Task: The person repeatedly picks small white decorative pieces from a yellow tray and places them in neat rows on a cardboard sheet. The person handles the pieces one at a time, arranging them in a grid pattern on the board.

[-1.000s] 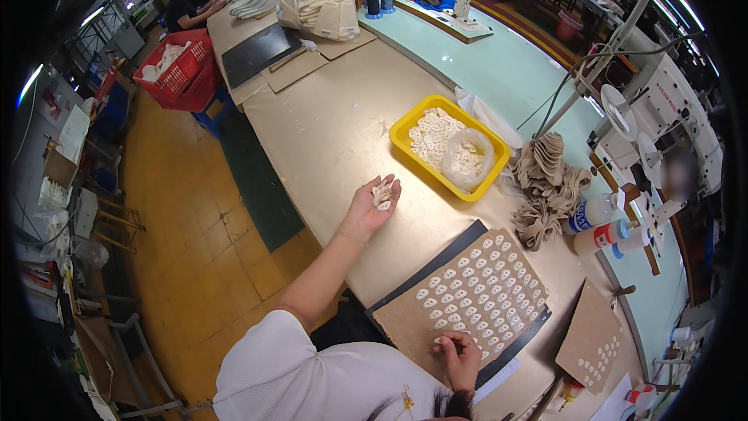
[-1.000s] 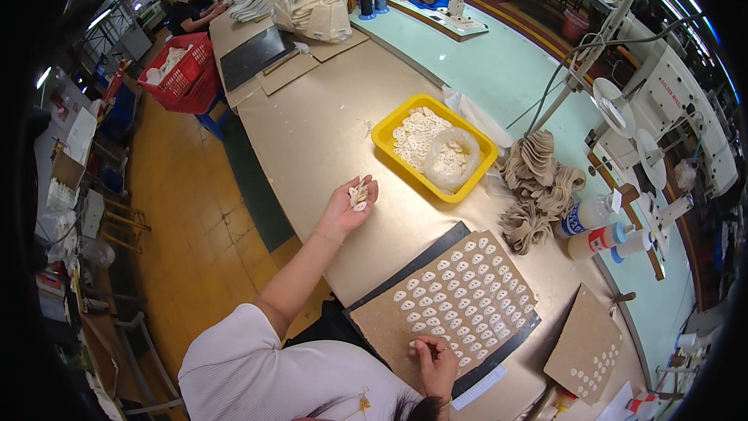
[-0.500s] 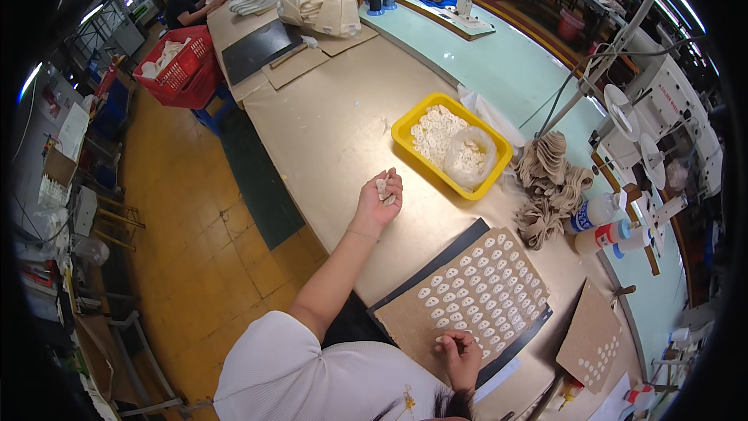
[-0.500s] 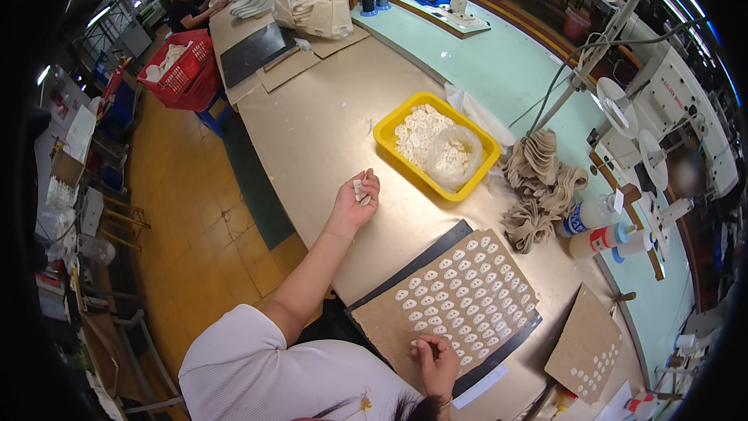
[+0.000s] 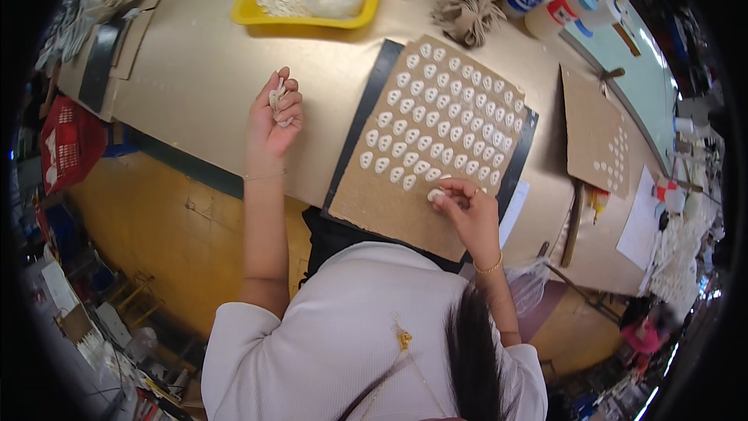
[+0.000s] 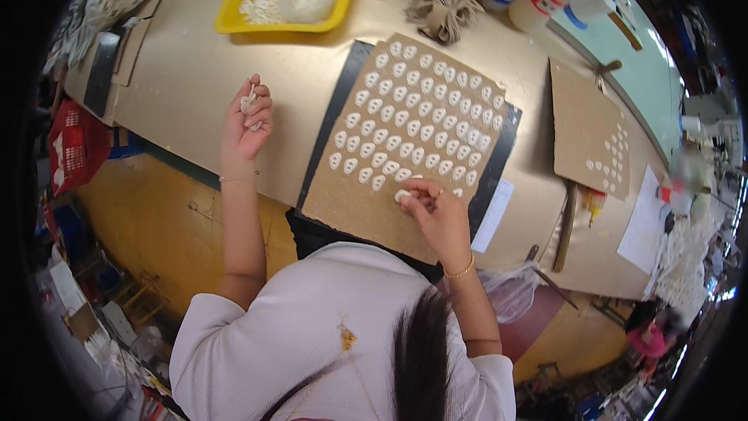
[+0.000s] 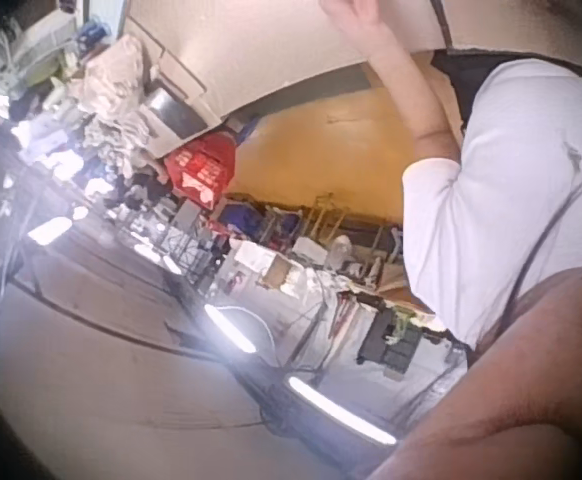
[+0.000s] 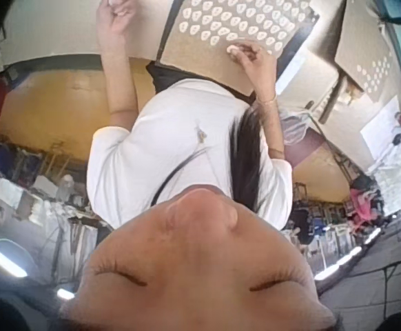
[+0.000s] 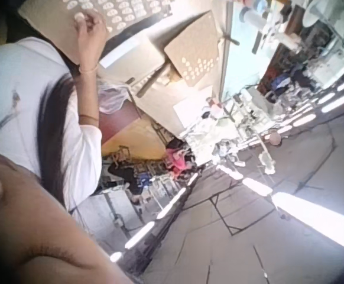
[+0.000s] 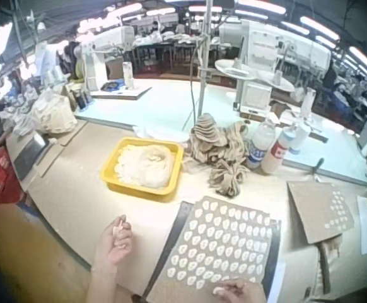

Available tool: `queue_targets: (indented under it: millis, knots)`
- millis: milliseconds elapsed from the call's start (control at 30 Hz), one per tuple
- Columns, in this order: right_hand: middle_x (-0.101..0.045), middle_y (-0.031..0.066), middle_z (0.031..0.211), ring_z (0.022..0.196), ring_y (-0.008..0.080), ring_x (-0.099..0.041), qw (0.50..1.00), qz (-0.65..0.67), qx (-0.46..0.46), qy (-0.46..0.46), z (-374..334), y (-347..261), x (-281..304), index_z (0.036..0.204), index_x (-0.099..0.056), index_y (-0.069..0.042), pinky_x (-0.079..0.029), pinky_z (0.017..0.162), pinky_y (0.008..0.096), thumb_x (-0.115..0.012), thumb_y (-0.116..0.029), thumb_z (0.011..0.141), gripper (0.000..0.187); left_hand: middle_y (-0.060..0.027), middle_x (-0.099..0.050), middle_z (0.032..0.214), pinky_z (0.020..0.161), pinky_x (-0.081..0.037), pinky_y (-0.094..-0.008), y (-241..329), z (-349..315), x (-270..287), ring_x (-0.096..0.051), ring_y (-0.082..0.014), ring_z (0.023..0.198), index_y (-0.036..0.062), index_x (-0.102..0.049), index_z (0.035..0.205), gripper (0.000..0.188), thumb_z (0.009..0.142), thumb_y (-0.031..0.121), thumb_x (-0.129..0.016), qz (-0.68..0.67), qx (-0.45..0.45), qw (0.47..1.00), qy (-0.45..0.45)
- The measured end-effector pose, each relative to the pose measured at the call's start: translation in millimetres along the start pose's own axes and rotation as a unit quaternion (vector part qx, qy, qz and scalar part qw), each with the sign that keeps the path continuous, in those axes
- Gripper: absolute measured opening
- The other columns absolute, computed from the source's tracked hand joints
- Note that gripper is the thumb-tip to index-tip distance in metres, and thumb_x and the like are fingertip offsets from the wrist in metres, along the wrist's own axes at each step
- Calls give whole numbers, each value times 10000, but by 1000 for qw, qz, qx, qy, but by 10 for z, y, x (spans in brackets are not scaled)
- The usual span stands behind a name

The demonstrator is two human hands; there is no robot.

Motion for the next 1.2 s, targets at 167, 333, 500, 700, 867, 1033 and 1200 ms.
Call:
queue_targets:
  millis: [167, 333, 500, 700, 867, 1033, 1200]
  knots:
    - [-679, 82, 783, 623, 107, -648, 996, -58, -33, -55, 77, 60, -102, 939, -671, 6, -493, 586, 230, -682, -88, 836, 139, -98, -559, 865, 393, -391, -213, -407, -203, -34, -494, -139, 608, 2, -543, 1108, 258, 998, 208, -433, 105, 56, 991, 63]
    - [-618, 69, 783, 631, 194, -629, 985, -146, 40, -78, 93, -139, -274, 911, -676, -32, -494, 582, 299, -687, -114, 824, 121, -121, -559, 910, 360, -388, -227, -844, -410, 27, -491, -153, 623, -13, -526, 1153, 320, 996, 230, -389, 104, 128, 982, 94]
    - [-531, 88, 828, 678, 210, -569, 942, -297, 153, 23, 82, -373, -271, 942, -656, -54, -448, 588, 300, -719, -116, 791, 175, -81, -586, 818, 356, -367, -208, -1166, -548, -20, -490, -116, 529, -22, -541, 1128, 315, 994, 228, -404, 161, 168, 967, 100]
    - [-518, 54, 872, 666, 159, -527, 974, -163, 157, -12, 122, -584, -299, 958, -661, -63, -449, 577, 272, -733, -75, 777, 196, -53, -548, 761, 327, -298, -177, -1542, -645, -36, -432, -73, 492, 1, -533, 1149, 330, 1019, 280, -415, 206, 258, 940, 87]
    - [-519, 60, 859, 682, 167, -543, 967, -115, 226, -35, 105, -831, -344, 984, -671, -64, -470, 607, 278, -742, -113, 773, 228, -33, -542, 742, 333, -266, -171, -1668, -685, -102, -404, -52, 459, 28, -551, 1095, 309, 1008, 306, -450, 254, 276, 925, 64]
    - [-505, 70, 880, 721, 183, -550, 958, -138, 250, -14, 85, -828, -365, 922, -678, -45, -483, 669, 292, -761, -124, 756, 202, -7, -536, 750, 359, -255, -163, -1693, -618, -103, -404, -27, 489, 60, -562, 1056, 289, 1001, 328, -468, 316, 220, 917, 103]
    - [-490, 80, 906, 749, 194, -569, 965, -147, 213, 29, 96, -811, -387, 868, -659, -21, -490, 700, 290, -764, -126, 753, 188, 19, -525, 763, 390, -244, -155, -1721, -602, -156, -397, -21, 516, 95, -555, 1031, 261, 1001, 338, -464, 347, 153, 917, 124]
Point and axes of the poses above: each hand's wrist, its own z-axis towards the middle knuckle, its own x-axis out of the back of the hand, y = z × x, the point moved 9 cm from there along z, towards the middle knuckle
